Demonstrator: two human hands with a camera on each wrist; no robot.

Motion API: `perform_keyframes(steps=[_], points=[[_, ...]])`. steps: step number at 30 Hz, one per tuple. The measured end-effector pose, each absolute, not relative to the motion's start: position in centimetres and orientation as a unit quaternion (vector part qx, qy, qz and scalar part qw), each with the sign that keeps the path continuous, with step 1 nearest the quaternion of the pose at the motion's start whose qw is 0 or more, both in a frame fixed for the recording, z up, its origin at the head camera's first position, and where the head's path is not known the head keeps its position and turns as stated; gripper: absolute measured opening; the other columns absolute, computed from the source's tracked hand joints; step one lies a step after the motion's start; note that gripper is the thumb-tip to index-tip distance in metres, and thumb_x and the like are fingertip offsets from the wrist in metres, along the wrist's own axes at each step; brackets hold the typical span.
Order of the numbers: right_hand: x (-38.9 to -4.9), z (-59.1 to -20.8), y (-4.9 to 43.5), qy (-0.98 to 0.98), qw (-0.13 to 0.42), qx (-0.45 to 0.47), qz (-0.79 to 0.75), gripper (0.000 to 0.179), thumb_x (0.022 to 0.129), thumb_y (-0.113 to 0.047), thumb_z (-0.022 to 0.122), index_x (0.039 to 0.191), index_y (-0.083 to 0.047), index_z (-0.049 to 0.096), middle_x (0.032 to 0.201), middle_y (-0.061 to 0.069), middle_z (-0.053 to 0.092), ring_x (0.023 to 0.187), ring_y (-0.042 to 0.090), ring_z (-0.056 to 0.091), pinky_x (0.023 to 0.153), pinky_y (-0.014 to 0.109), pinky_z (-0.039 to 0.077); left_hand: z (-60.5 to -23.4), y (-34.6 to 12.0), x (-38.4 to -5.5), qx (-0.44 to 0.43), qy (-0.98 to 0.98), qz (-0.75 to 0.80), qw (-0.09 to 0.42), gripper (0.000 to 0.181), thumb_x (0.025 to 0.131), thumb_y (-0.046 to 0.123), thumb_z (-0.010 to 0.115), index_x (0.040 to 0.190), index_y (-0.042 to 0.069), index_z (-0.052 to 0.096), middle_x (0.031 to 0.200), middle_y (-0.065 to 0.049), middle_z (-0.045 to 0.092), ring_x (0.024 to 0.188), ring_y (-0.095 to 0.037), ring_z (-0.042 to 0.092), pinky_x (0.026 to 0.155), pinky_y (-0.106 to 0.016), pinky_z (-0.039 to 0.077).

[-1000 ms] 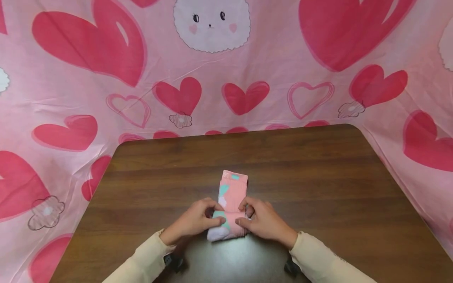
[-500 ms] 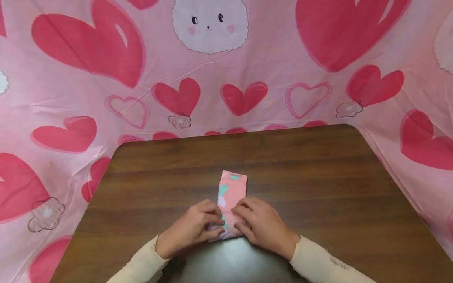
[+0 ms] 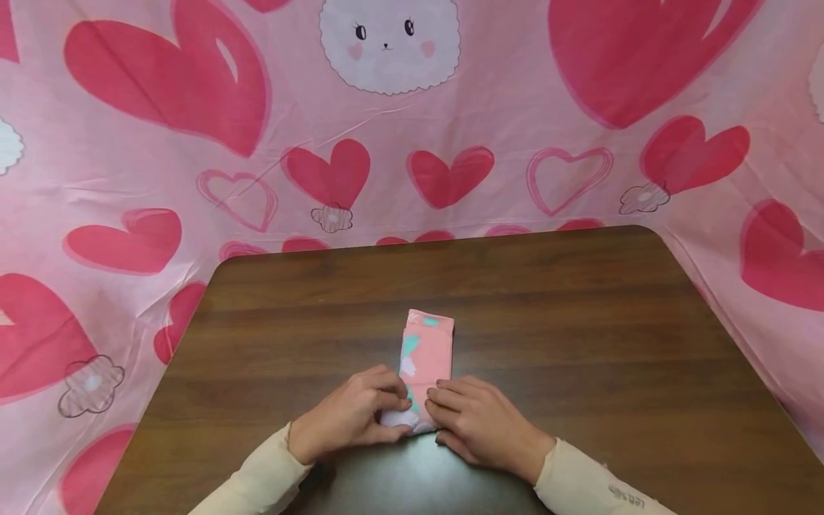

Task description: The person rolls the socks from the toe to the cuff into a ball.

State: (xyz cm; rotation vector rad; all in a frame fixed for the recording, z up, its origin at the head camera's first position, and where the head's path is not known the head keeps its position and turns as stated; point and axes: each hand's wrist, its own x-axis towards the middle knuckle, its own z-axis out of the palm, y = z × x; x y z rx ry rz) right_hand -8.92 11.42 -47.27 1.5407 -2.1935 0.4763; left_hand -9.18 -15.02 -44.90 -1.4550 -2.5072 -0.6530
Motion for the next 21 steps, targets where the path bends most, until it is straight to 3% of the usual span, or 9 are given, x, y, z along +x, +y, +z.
perform_keyframes(steps=[5, 8, 15, 21], points=[[-8.9, -46.9, 11.4, -0.793, 0.208, 0.545, 0.176, 0.048, 0.073, -0.034, 0.089, 0.110, -0.006, 0.075, 0.117, 0.009, 0.070, 0.107, 0.024, 0.066, 0.086, 0.044, 0.054, -45.1, -14.2, -8.5, -0.473, -0.865, -0.129, 0.106, 0.056, 0.064, 0.055, 0.090, 0.094, 0.015, 0.066, 0.098, 0.004, 0.055, 0.086, -0.012, 0.049, 0.070, -0.022, 0.048], [-8.8, -46.7, 11.2, -0.797, 0.210, 0.536, 0.182, 0.050, 0.070, -0.036, 0.091, 0.108, -0.008, 0.075, 0.116, 0.008, 0.070, 0.104, 0.023, 0.067, 0.083, 0.043, 0.055, -45.1, -13.6, -8.1, -0.455, -0.881, -0.071, 0.110, 0.067, 0.060, 0.053, 0.093, 0.101, 0.012, 0.059, 0.101, 0.000, 0.052, 0.086, -0.016, 0.048, 0.067, -0.026, 0.050], [-8.5, -46.9, 10.7, -0.815, 0.213, 0.506, 0.186, 0.055, 0.064, -0.037, 0.093, 0.104, -0.008, 0.069, 0.112, 0.007, 0.068, 0.101, 0.023, 0.068, 0.082, 0.042, 0.056, -45.2, -13.0, -8.2, -0.429, -0.890, -0.086, 0.125, 0.051, 0.060, 0.036, 0.086, 0.094, 0.012, 0.057, 0.093, 0.001, 0.052, 0.078, -0.015, 0.047, 0.058, -0.024, 0.047], [-8.2, -46.9, 10.8, -0.832, 0.191, 0.474, 0.215, 0.048, 0.066, -0.026, 0.091, 0.105, -0.006, 0.070, 0.107, 0.007, 0.070, 0.095, 0.021, 0.069, 0.077, 0.040, 0.058, -45.4, -13.3, -8.4, -0.415, -0.885, -0.190, 0.091, 0.046, 0.062, 0.034, 0.084, 0.095, 0.013, 0.060, 0.092, 0.005, 0.055, 0.079, -0.008, 0.050, 0.065, -0.017, 0.046]])
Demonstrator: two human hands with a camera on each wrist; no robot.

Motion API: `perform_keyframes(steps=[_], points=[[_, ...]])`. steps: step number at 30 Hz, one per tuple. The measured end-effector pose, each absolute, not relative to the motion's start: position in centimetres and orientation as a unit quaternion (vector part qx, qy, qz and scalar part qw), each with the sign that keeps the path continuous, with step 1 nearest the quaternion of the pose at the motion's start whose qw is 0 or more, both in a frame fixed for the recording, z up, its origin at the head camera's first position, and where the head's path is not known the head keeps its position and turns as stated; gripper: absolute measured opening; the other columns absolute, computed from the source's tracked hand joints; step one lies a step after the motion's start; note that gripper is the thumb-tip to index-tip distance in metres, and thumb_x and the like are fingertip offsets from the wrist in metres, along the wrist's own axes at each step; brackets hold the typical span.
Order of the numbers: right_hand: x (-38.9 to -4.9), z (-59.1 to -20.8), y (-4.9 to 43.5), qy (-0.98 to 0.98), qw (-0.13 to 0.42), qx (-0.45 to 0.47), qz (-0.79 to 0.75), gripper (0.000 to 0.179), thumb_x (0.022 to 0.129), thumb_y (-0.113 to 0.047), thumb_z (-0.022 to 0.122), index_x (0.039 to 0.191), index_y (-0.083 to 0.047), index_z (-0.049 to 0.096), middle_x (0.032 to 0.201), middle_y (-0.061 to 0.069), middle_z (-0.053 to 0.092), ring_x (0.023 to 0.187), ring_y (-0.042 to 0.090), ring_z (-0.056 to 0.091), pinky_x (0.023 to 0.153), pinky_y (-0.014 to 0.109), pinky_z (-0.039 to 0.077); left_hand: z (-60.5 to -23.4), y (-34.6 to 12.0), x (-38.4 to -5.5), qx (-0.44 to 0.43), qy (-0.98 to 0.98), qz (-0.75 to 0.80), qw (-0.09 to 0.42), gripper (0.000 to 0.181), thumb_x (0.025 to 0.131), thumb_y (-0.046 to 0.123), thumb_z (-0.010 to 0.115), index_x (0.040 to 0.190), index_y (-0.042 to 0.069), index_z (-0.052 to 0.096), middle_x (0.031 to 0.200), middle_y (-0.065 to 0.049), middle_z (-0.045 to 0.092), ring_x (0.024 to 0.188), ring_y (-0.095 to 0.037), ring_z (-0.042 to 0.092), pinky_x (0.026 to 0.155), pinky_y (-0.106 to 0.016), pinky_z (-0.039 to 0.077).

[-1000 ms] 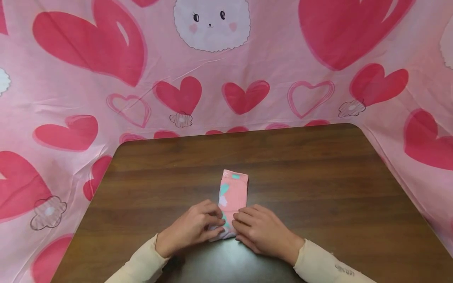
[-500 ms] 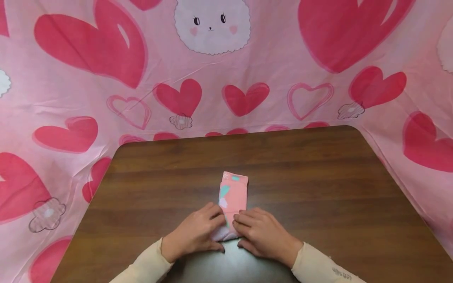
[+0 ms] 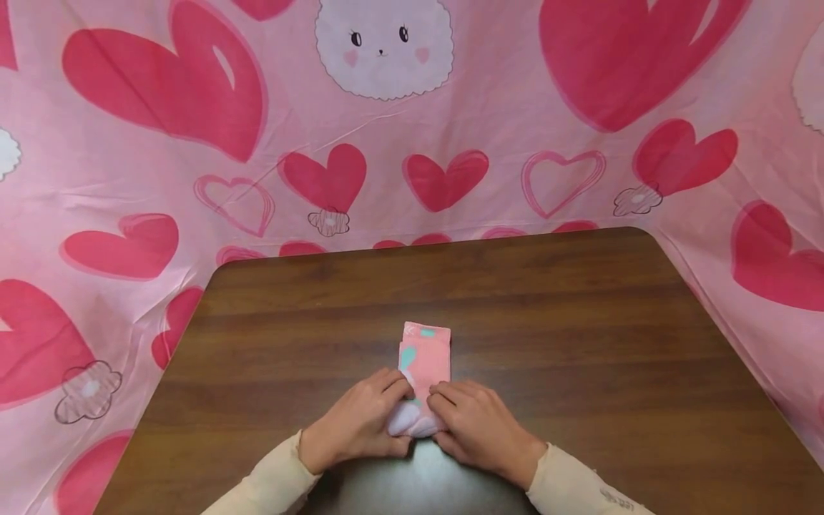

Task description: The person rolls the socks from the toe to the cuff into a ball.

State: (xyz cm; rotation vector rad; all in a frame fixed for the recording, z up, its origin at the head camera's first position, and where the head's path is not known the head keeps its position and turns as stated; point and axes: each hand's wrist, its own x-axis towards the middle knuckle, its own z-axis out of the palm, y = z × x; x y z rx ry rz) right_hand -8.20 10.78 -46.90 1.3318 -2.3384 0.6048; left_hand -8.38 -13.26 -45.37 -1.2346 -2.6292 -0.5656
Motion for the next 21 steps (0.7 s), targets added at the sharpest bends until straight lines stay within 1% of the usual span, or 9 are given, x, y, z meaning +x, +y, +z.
perform_keyframes(steps=[3, 7, 9, 11, 14, 16, 18, 20, 21], points=[[-8.1, -46.6, 11.0, -0.841, 0.154, 0.449, 0.260, 0.050, 0.067, -0.024, 0.091, 0.108, -0.006, 0.069, 0.104, 0.004, 0.070, 0.092, 0.016, 0.069, 0.074, 0.037, 0.058, -45.3, -13.5, -8.5, -0.395, -0.881, -0.254, 0.057, 0.047, 0.062, 0.031, 0.085, 0.099, 0.012, 0.061, 0.092, 0.006, 0.056, 0.078, -0.005, 0.051, 0.066, -0.012, 0.044], [-8.3, -46.2, 11.3, -0.844, 0.087, 0.416, 0.327, 0.044, 0.071, -0.022, 0.089, 0.107, -0.009, 0.068, 0.099, -0.003, 0.070, 0.085, 0.005, 0.064, 0.071, 0.027, 0.056, -45.0, -13.7, -8.6, -0.349, -0.874, -0.336, -0.014, 0.045, 0.064, 0.026, 0.085, 0.100, 0.017, 0.059, 0.088, 0.009, 0.056, 0.073, -0.003, 0.052, 0.061, -0.011, 0.043], [-8.5, -46.0, 11.4, -0.839, 0.047, 0.405, 0.360, 0.039, 0.076, -0.021, 0.087, 0.108, -0.010, 0.067, 0.095, -0.005, 0.070, 0.078, 0.001, 0.061, 0.067, 0.022, 0.053, -44.9, -13.7, -8.8, -0.325, -0.869, -0.370, -0.046, 0.042, 0.066, 0.024, 0.084, 0.098, 0.019, 0.057, 0.084, 0.011, 0.056, 0.069, -0.002, 0.052, 0.059, -0.013, 0.043], [-8.9, -45.8, 11.6, -0.833, 0.007, 0.394, 0.388, 0.032, 0.082, -0.021, 0.084, 0.108, -0.011, 0.068, 0.093, -0.007, 0.069, 0.073, 0.000, 0.058, 0.063, 0.020, 0.051, -44.8, -13.9, -9.2, -0.305, -0.864, -0.395, -0.071, 0.037, 0.069, 0.024, 0.084, 0.096, 0.021, 0.058, 0.079, 0.013, 0.057, 0.065, -0.001, 0.052, 0.056, -0.015, 0.044], [-9.5, -45.6, 11.7, -0.827, -0.045, 0.379, 0.413, 0.023, 0.090, -0.025, 0.078, 0.109, -0.014, 0.069, 0.090, -0.012, 0.066, 0.069, 0.001, 0.056, 0.061, 0.021, 0.049, -44.8, -14.2, -9.8, -0.281, -0.852, -0.427, -0.112, 0.029, 0.077, 0.027, 0.084, 0.093, 0.022, 0.062, 0.077, 0.015, 0.060, 0.064, 0.000, 0.052, 0.057, -0.018, 0.044], [-9.8, -45.5, 11.7, -0.829, -0.062, 0.371, 0.414, 0.019, 0.093, -0.027, 0.075, 0.108, -0.017, 0.070, 0.091, -0.015, 0.066, 0.073, 0.001, 0.056, 0.064, 0.023, 0.049, -44.9, -14.4, -10.2, -0.263, -0.843, -0.446, -0.143, 0.024, 0.081, 0.030, 0.084, 0.092, 0.022, 0.064, 0.078, 0.015, 0.063, 0.065, 0.000, 0.053, 0.059, -0.019, 0.044], [-10.0, -45.4, 11.6, -0.833, -0.063, 0.368, 0.409, 0.015, 0.094, -0.027, 0.074, 0.106, -0.019, 0.071, 0.094, -0.016, 0.065, 0.077, 0.001, 0.058, 0.068, 0.025, 0.050, -45.0, -14.6, -10.5, -0.242, -0.834, -0.465, -0.173, 0.021, 0.083, 0.031, 0.083, 0.090, 0.020, 0.067, 0.079, 0.013, 0.064, 0.065, -0.002, 0.053, 0.059, -0.021, 0.044], [-10.2, -45.4, 11.5, -0.838, -0.054, 0.367, 0.400, 0.013, 0.094, -0.026, 0.073, 0.105, -0.019, 0.072, 0.095, -0.016, 0.064, 0.079, 0.003, 0.058, 0.069, 0.026, 0.050, -45.1, -14.6, -10.7, -0.227, -0.831, -0.474, -0.183, 0.020, 0.085, 0.031, 0.082, 0.089, 0.017, 0.069, 0.078, 0.011, 0.063, 0.065, -0.003, 0.052, 0.059, -0.022, 0.044], [-10.3, -45.4, 11.4, -0.841, -0.049, 0.366, 0.397, 0.012, 0.094, -0.025, 0.074, 0.104, -0.018, 0.073, 0.095, -0.015, 0.063, 0.079, 0.004, 0.057, 0.069, 0.026, 0.050, -45.1, -14.6, -10.8, -0.222, -0.835, -0.472, -0.178, 0.020, 0.085, 0.032, 0.082, 0.089, 0.016, 0.070, 0.079, 0.010, 0.063, 0.067, -0.003, 0.052, 0.060, -0.022, 0.044]])
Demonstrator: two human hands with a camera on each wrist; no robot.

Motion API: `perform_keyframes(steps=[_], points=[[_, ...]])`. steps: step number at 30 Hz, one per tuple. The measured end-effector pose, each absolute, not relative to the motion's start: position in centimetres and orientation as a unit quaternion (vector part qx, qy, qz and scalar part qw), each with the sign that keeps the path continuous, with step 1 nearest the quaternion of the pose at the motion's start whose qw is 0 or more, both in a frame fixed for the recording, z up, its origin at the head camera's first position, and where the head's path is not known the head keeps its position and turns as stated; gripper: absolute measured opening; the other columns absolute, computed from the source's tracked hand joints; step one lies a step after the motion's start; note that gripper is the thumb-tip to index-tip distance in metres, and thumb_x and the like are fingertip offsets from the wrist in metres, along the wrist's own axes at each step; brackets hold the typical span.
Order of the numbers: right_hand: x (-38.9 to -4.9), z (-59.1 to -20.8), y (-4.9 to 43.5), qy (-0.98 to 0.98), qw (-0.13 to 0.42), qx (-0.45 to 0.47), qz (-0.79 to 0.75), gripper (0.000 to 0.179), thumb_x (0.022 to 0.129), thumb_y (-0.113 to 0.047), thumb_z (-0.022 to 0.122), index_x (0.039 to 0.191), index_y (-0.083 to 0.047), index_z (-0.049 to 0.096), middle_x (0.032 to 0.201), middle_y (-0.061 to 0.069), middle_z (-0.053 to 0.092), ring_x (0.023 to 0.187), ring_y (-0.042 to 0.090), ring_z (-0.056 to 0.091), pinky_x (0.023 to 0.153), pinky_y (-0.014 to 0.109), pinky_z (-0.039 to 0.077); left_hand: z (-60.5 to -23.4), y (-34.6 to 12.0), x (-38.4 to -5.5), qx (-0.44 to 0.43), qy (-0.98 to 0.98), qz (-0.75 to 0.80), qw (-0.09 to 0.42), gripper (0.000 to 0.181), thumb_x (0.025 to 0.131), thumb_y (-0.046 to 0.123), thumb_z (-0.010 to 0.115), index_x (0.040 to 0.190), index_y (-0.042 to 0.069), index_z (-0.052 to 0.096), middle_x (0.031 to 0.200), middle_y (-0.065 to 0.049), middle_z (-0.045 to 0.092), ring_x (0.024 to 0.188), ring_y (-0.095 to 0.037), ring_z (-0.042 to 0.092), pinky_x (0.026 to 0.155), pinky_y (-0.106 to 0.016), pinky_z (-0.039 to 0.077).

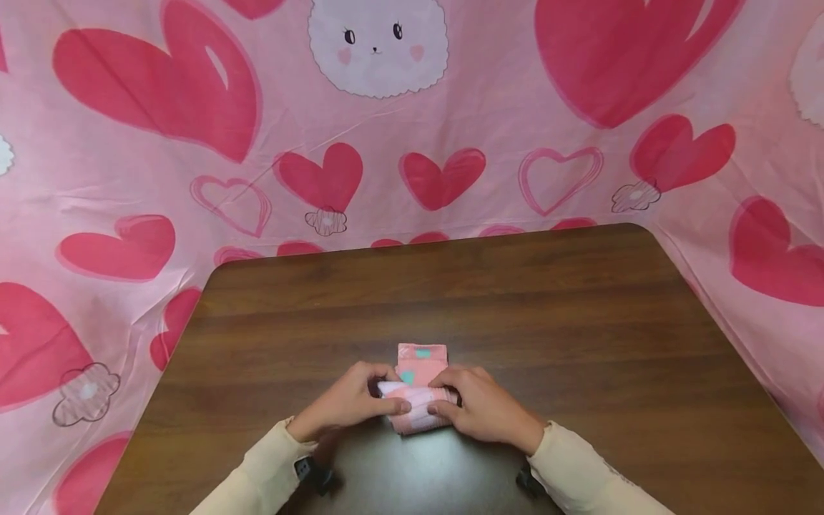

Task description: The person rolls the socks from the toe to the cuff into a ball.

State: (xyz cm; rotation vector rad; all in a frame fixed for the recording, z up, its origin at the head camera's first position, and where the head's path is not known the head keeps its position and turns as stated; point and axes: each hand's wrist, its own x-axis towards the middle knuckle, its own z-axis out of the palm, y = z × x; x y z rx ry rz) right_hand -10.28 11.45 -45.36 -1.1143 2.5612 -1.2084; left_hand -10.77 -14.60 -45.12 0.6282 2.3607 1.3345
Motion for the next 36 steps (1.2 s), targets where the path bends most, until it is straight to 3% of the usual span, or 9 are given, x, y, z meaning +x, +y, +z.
perform_keyframes(steps=[3, 6, 9, 11, 16, 20, 24, 31, 36], points=[[-10.5, -45.3, 11.2, 0.848, 0.038, -0.364, -0.383, 0.012, 0.093, -0.022, 0.074, 0.103, -0.016, 0.075, 0.095, -0.013, 0.062, 0.081, 0.006, 0.056, 0.069, 0.026, 0.049, -44.9, -14.3, -10.5, 0.237, 0.856, 0.445, 0.117, 0.025, 0.082, 0.031, 0.085, 0.095, 0.012, 0.075, 0.088, 0.008, 0.060, 0.076, -0.006, 0.051, 0.066, -0.023, 0.045], [-10.7, -45.1, 11.1, 0.854, 0.040, -0.362, -0.371, 0.012, 0.091, -0.020, 0.075, 0.102, -0.014, 0.076, 0.096, -0.011, 0.065, 0.083, 0.005, 0.059, 0.071, 0.028, 0.050, -44.6, -13.9, -10.0, 0.304, 0.872, 0.385, -0.003, 0.028, 0.079, 0.026, 0.088, 0.100, 0.011, 0.076, 0.097, 0.005, 0.059, 0.088, -0.011, 0.050, 0.075, -0.027, 0.045], [-10.9, -44.8, 11.0, 0.857, 0.040, -0.362, -0.364, 0.013, 0.090, -0.020, 0.077, 0.102, -0.013, 0.076, 0.098, -0.009, 0.069, 0.087, 0.006, 0.061, 0.074, 0.032, 0.052, -44.4, -13.4, -9.4, 0.382, 0.861, 0.316, -0.110, 0.017, 0.079, 0.016, 0.086, 0.092, 0.013, 0.075, 0.096, 0.005, 0.059, 0.091, -0.013, 0.050, 0.079, -0.025, 0.046], [-10.7, -44.8, 10.9, 0.864, 0.022, -0.364, -0.348, 0.017, 0.089, -0.021, 0.078, 0.103, -0.012, 0.075, 0.099, -0.008, 0.070, 0.088, 0.007, 0.063, 0.075, 0.033, 0.053, -44.4, -13.3, -9.1, 0.421, 0.849, 0.283, -0.151, 0.010, 0.080, 0.010, 0.081, 0.083, 0.014, 0.073, 0.091, 0.005, 0.059, 0.089, -0.012, 0.051, 0.079, -0.022, 0.047], [-9.3, -44.8, 11.0, 0.856, -0.136, -0.440, -0.236, 0.022, 0.091, -0.027, 0.075, 0.107, -0.012, 0.074, 0.102, -0.002, 0.067, 0.092, 0.015, 0.063, 0.079, 0.039, 0.053, -44.8, -13.4, -8.4, 0.450, 0.847, 0.235, -0.160, 0.010, 0.078, 0.023, 0.077, 0.080, 0.015, 0.071, 0.092, 0.006, 0.057, 0.089, -0.011, 0.051, 0.078, -0.019, 0.047], [-8.6, -44.9, 11.4, 0.810, -0.238, -0.511, -0.158, 0.027, 0.103, -0.032, 0.056, 0.106, -0.011, 0.073, 0.105, 0.003, 0.067, 0.094, 0.022, 0.064, 0.082, 0.041, 0.052, -44.9, -13.5, -8.4, 0.453, 0.851, 0.214, -0.159, 0.023, 0.078, 0.036, 0.082, 0.082, 0.016, 0.071, 0.094, 0.005, 0.058, 0.090, -0.012, 0.051, 0.080, -0.020, 0.047], [-8.4, -45.5, 11.8, 0.802, -0.240, -0.529, -0.137, 0.039, 0.108, -0.036, 0.045, 0.108, -0.010, 0.073, 0.110, 0.007, 0.068, 0.095, 0.022, 0.065, 0.081, 0.040, 0.055, -45.1, -13.7, -8.6, 0.464, 0.846, 0.199, -0.173, 0.030, 0.074, 0.037, 0.088, 0.086, 0.014, 0.073, 0.096, 0.004, 0.059, 0.093, -0.012, 0.053, 0.083, -0.022, 0.049], [-8.8, -46.4, 12.0, 0.801, -0.232, -0.536, -0.135, 0.032, 0.096, -0.035, 0.067, 0.110, -0.007, 0.074, 0.112, 0.011, 0.070, 0.099, 0.026, 0.067, 0.081, 0.044, 0.056, -45.7, -13.7, -8.7, 0.476, 0.843, 0.182, -0.175, 0.043, 0.068, 0.041, 0.092, 0.092, 0.011, 0.074, 0.101, 0.002, 0.062, 0.098, -0.014, 0.055, 0.089, -0.026, 0.050], [-8.7, -46.6, 11.6, 0.801, -0.249, -0.528, -0.134, 0.042, 0.077, -0.033, 0.086, 0.107, -0.006, 0.073, 0.109, 0.012, 0.069, 0.096, 0.026, 0.068, 0.081, 0.045, 0.056, -45.8, -13.2, -8.5, 0.456, 0.864, 0.144, -0.159, 0.054, 0.059, 0.044, 0.095, 0.093, 0.012, 0.069, 0.102, 0.002, 0.062, 0.098, -0.015, 0.055, 0.089, -0.029, 0.049]])
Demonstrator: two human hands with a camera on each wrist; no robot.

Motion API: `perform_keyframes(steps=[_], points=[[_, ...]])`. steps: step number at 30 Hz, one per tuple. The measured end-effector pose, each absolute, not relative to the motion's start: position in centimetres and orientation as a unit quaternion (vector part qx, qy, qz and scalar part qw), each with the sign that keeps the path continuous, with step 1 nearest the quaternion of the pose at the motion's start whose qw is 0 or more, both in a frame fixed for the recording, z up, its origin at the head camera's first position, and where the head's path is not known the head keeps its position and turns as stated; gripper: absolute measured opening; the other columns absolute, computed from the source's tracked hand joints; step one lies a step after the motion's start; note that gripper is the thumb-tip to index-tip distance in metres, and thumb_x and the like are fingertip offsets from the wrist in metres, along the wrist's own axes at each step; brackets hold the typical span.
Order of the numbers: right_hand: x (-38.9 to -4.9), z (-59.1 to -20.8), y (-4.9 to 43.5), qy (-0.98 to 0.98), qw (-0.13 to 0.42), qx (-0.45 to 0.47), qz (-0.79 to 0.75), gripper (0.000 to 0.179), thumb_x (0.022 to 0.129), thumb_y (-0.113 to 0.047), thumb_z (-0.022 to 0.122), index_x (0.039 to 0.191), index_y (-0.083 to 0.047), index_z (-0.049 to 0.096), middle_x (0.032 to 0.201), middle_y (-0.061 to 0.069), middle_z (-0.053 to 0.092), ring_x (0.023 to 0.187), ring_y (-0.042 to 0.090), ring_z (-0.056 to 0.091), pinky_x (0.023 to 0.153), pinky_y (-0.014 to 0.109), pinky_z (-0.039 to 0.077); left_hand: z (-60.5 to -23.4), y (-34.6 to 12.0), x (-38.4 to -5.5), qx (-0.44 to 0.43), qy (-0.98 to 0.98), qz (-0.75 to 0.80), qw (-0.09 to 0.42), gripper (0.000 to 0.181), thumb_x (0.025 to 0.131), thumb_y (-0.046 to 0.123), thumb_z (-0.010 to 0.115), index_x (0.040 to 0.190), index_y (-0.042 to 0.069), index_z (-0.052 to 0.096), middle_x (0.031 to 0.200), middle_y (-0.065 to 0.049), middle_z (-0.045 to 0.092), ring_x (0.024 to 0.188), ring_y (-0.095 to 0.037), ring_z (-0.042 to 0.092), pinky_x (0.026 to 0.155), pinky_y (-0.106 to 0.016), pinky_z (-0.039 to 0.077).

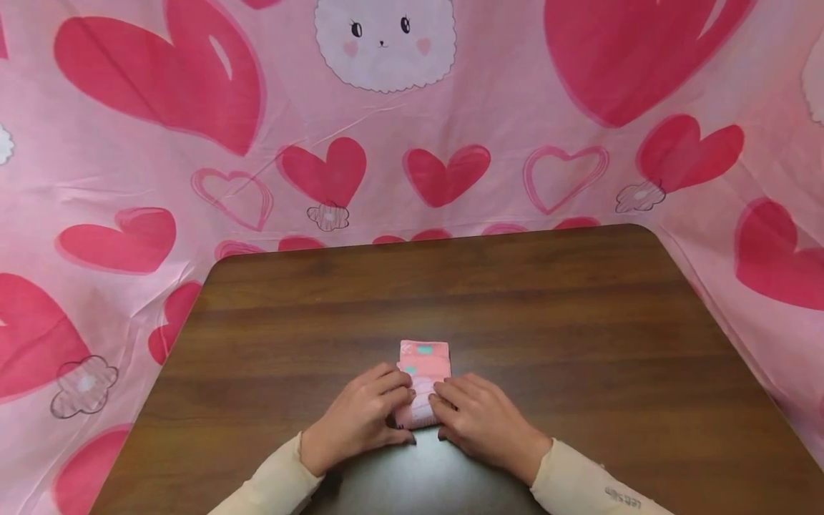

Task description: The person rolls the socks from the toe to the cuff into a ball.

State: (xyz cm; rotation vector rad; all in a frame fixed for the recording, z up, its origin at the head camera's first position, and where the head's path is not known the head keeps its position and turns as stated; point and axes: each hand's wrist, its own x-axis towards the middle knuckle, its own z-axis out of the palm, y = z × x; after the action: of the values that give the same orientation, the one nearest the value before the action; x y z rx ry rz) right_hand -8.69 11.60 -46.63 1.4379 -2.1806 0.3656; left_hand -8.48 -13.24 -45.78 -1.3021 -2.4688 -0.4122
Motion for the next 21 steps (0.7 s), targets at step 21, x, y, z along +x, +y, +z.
perform_keyframes(steps=[21], points=[[-10.5, -44.8, 11.8, -0.852, 0.012, 0.393, 0.345, 0.037, 0.074, -0.025, 0.086, 0.103, -0.019, 0.062, 0.094, -0.008, 0.067, 0.080, 0.005, 0.060, 0.068, 0.032, 0.054, -44.3, -14.0, -10.8, -0.312, -0.868, -0.380, -0.074, 0.041, 0.072, 0.034, 0.089, 0.102, 0.014, 0.072, 0.094, 0.008, 0.069, 0.077, -0.003, 0.061, 0.066, -0.018, 0.050]])
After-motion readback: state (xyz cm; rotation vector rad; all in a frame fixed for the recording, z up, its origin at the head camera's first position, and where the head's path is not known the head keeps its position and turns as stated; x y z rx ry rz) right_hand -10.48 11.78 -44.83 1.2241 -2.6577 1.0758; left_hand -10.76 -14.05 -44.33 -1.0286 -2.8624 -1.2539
